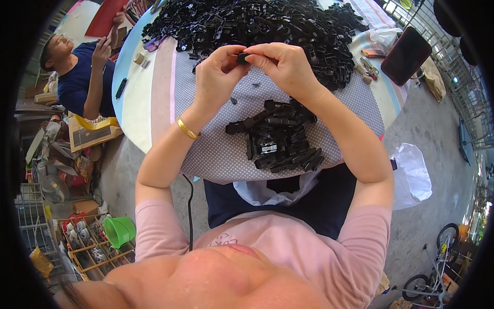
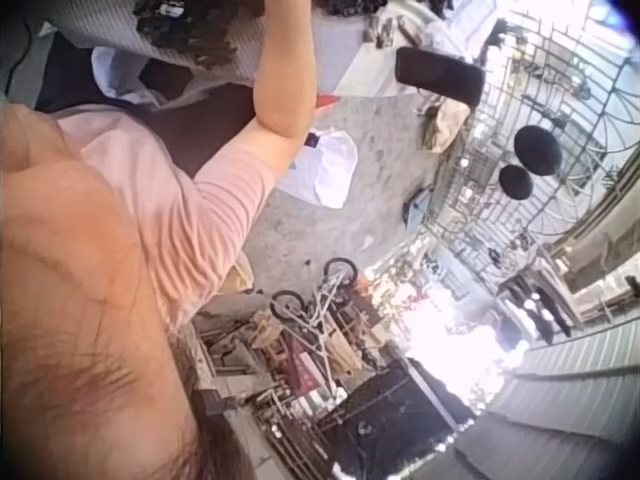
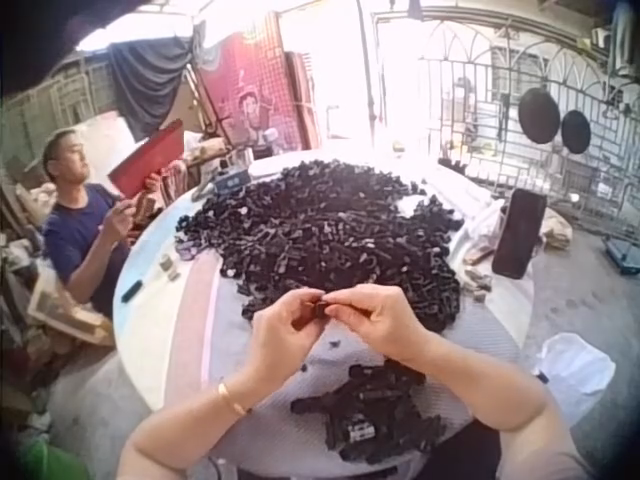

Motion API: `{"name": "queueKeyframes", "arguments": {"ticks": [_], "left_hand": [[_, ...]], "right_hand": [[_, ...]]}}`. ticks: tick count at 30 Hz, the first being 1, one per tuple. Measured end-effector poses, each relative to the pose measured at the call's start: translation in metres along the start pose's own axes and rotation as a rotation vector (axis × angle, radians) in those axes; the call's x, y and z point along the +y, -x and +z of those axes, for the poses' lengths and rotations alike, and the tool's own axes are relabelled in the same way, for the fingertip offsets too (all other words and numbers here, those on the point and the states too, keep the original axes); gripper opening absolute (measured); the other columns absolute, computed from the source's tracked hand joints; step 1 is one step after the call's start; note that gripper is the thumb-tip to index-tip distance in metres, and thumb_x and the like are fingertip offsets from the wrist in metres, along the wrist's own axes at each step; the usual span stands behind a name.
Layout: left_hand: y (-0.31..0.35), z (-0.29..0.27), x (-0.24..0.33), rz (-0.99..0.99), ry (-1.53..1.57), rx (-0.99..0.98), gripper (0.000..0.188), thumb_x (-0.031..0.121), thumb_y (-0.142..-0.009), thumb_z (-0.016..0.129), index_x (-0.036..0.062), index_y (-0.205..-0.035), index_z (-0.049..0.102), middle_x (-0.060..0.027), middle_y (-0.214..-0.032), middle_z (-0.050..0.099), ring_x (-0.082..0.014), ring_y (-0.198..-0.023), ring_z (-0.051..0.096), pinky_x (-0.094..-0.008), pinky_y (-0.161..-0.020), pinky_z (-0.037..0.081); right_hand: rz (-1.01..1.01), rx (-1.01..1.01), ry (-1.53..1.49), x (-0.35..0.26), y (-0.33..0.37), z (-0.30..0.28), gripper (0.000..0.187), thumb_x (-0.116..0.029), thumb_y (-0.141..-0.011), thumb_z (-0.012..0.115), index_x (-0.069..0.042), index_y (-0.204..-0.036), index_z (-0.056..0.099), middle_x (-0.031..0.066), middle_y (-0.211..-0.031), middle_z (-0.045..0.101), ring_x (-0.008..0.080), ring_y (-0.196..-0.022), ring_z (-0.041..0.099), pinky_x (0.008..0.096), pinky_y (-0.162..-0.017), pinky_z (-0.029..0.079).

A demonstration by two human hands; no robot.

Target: Inspecting and sorting a large quantity of small black plastic parts on a table.

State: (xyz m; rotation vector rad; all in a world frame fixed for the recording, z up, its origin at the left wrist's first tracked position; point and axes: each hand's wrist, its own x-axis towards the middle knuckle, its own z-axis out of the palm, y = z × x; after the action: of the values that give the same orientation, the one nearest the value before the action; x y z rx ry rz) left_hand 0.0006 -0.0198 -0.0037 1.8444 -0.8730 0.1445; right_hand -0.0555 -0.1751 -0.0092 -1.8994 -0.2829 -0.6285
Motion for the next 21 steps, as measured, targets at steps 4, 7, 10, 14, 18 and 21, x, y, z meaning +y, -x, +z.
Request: {"name": "queueKeyframes", "arguments": {"ticks": [4, 7, 10, 14, 18, 21], "left_hand": [[0.001, 0.001, -0.009, 0.027, 0.139, -0.020, 0.029, 0.002, -0.080, 0.061, -0.0027, -0.108, 0.057, -0.0104, -0.090, 0.066, -0.0143, -0.080, 0.064, -0.0228, -0.074, 0.052], [0.000, -0.002, -0.010, -0.071, 0.421, -0.122, 0.030, 0.004, -0.083, 0.060, -0.0044, -0.111, 0.054, -0.0122, -0.097, 0.064, -0.0156, -0.087, 0.063, -0.0244, -0.079, 0.051], [-0.001, -0.003, -0.010, -0.146, 0.522, -0.139, 0.032, 0.005, -0.082, 0.062, -0.0036, -0.112, 0.054, -0.0103, -0.097, 0.064, -0.0138, -0.087, 0.062, -0.0240, -0.077, 0.050], [-0.005, -0.010, -0.011, -0.185, 0.637, -0.138, 0.033, 0.003, -0.083, 0.060, -0.0026, -0.115, 0.053, -0.0102, -0.098, 0.063, -0.0142, -0.089, 0.061, -0.0248, -0.081, 0.050], [-0.004, -0.014, -0.006, -0.135, 0.637, -0.163, 0.038, 0.001, -0.082, 0.061, -0.0002, -0.119, 0.051, -0.0095, -0.101, 0.062, -0.0136, -0.091, 0.060, -0.0249, -0.083, 0.049], [-0.003, -0.017, 0.004, -0.093, 0.584, -0.180, 0.040, 0.000, -0.081, 0.062, 0.0008, -0.119, 0.051, -0.0102, -0.101, 0.063, -0.0124, -0.089, 0.060, -0.0235, -0.080, 0.050]], "right_hand": [[-0.143, 0.070, 0.159, 0.001, -0.001, 0.000, 0.017, -0.014, -0.080, 0.066, -0.003, -0.093, 0.067, 0.0084, -0.075, 0.065, 0.0135, -0.062, 0.060, 0.0231, -0.055, 0.048], [-0.170, 0.088, 0.295, -0.004, 0.000, -0.001, 0.016, -0.014, -0.079, 0.066, -0.004, -0.092, 0.068, 0.0081, -0.072, 0.063, 0.0161, -0.062, 0.061, 0.0239, -0.055, 0.048], [-0.198, 0.057, 0.326, -0.003, 0.000, -0.003, 0.018, -0.015, -0.079, 0.066, -0.004, -0.094, 0.067, 0.0074, -0.072, 0.063, 0.0164, -0.065, 0.061, 0.0238, -0.057, 0.048], [-0.134, 0.093, 0.111, -0.002, -0.004, -0.002, 0.032, -0.020, -0.078, 0.068, -0.005, -0.106, 0.063, 0.0062, -0.080, 0.063, 0.0151, -0.071, 0.061, 0.0233, -0.064, 0.051], [0.114, -0.130, -0.165, 0.003, -0.004, -0.012, 0.041, -0.022, -0.076, 0.072, -0.002, -0.110, 0.060, 0.0080, -0.096, 0.064, 0.0151, -0.085, 0.062, 0.0227, -0.075, 0.051], [0.081, -0.126, -0.138, -0.002, -0.006, -0.019, 0.036, -0.020, -0.075, 0.073, -0.001, -0.104, 0.063, 0.0082, -0.091, 0.066, 0.0131, -0.084, 0.063, 0.0226, -0.075, 0.051]]}}
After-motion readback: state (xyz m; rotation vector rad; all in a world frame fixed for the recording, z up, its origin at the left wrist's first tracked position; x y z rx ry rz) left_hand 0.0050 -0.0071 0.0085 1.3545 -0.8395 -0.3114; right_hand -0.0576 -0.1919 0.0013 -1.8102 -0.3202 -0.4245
